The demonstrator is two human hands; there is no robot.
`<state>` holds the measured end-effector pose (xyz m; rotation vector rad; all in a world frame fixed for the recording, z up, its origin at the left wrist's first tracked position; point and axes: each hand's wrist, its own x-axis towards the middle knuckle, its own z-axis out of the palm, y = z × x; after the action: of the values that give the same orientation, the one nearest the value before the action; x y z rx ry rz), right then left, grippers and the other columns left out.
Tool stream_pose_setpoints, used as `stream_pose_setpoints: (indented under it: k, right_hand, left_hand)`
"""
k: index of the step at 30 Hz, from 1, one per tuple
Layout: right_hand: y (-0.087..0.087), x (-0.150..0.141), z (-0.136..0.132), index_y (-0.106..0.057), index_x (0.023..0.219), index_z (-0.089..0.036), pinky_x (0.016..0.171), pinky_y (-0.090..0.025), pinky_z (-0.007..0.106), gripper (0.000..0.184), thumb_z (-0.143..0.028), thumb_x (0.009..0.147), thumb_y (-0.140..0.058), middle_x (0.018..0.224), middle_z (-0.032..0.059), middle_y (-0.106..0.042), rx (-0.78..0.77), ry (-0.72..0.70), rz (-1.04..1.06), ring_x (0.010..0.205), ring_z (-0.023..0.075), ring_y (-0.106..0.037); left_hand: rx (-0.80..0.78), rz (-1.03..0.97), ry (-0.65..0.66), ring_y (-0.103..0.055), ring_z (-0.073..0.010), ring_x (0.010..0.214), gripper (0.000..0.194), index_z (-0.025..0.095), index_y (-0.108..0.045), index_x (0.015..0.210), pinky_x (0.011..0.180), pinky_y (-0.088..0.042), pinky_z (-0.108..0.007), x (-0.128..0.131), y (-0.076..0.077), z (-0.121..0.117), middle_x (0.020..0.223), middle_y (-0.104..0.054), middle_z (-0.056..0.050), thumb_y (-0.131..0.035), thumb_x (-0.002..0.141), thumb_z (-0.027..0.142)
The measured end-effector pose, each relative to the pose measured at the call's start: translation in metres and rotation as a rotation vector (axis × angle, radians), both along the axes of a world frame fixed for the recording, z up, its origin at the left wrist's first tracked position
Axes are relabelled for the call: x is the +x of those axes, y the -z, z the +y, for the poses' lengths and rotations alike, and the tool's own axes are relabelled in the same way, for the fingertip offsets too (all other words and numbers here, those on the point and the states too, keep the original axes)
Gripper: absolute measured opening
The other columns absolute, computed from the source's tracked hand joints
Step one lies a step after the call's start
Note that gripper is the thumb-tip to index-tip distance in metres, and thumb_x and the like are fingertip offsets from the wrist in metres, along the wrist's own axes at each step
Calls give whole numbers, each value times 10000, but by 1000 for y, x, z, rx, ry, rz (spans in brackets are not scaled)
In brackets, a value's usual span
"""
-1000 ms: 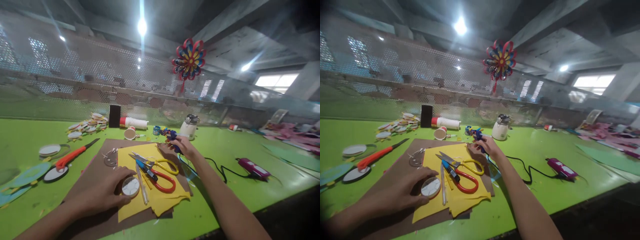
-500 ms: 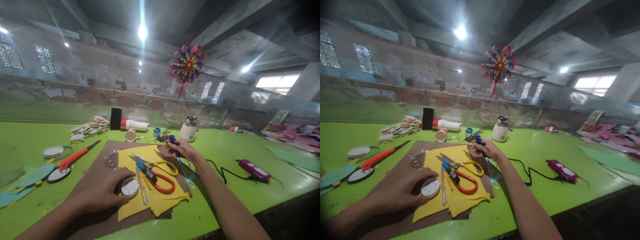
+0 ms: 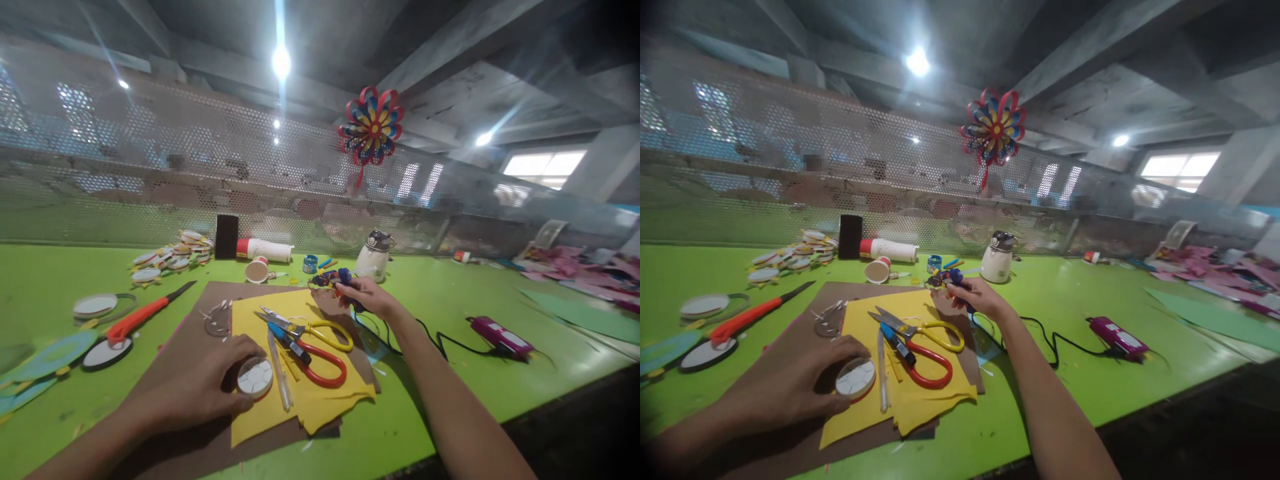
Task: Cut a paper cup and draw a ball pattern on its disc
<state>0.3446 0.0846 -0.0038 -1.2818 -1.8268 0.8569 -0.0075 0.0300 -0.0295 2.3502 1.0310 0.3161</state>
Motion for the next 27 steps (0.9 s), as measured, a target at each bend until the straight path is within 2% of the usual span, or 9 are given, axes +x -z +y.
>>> stream_pose_setpoints:
  k: [5, 7, 9, 15, 20, 24, 27]
  right_hand:
    - [-5, -3, -5, -709, 758, -126, 586, -474, 247, 557, -679, 784, -645, 690, 73, -712, -19, -6, -1, 623, 147, -645]
    - [-6, -2, -6, -708, 787, -125, 612, -482, 249, 554, -670, 816, -615, 720, 83, -723, -16, -8, 0, 647, 149, -657]
    - [-7, -2, -7, -702, 811, -126, 624, -485, 256, 564, -679, 826, -593, 728, 87, -724, -12, -8, -8, 656, 153, -661]
    - [-8, -7, -8, -679, 819, -125, 558, -456, 251, 592, -713, 764, -638, 650, 58, -683, -24, -39, -84, 588, 150, -624]
    - [-13, -5, -13, -689, 863, -138, 546, -444, 241, 533, -664, 829, -608, 705, 62, -698, -30, -75, -114, 602, 143, -625]
    - [-17, 1, -16, -693, 850, -133, 580, -463, 252, 509, -637, 836, -622, 715, 71, -701, -19, -84, -110, 643, 158, -650]
    - [-22, 5, -21, -716, 889, -124, 593, -464, 258, 512, -624, 854, -612, 739, 85, -712, -6, -115, -87, 669, 164, -653]
  left_hand:
    - [-32, 31, -71, -512, -325, 1286, 669, 235, -510, 1371, 1088, -407, -440, -7, 10, 6, 1417, -556, -90, -685, 770, 472]
    - [-46, 19, -70, -494, -330, 1309, 701, 223, -494, 1392, 1104, -393, -446, -8, 12, 7, 1442, -536, -104, -665, 783, 525]
    - [-43, 6, -62, -512, -329, 1288, 670, 213, -522, 1361, 1093, -405, -442, -7, 12, 6, 1411, -562, -106, -661, 783, 522]
    - [-22, -30, -64, -577, -302, 1183, 556, 207, -594, 1256, 1026, -454, -407, -2, 7, 3, 1293, -629, -86, -682, 733, 375]
    - [7, -13, -96, -576, -323, 1173, 583, 213, -608, 1254, 1002, -460, -416, -4, 8, 3, 1290, -626, -98, -708, 712, 400]
    - [50, -38, -33, -611, -288, 1060, 457, 234, -654, 1148, 921, -483, -375, -4, 5, 2, 1174, -658, -63, -679, 727, 410]
    - [38, -45, -12, -604, -268, 1006, 450, 223, -647, 1131, 905, -475, -367, -3, 4, 2, 1127, -646, -64, -669, 737, 440]
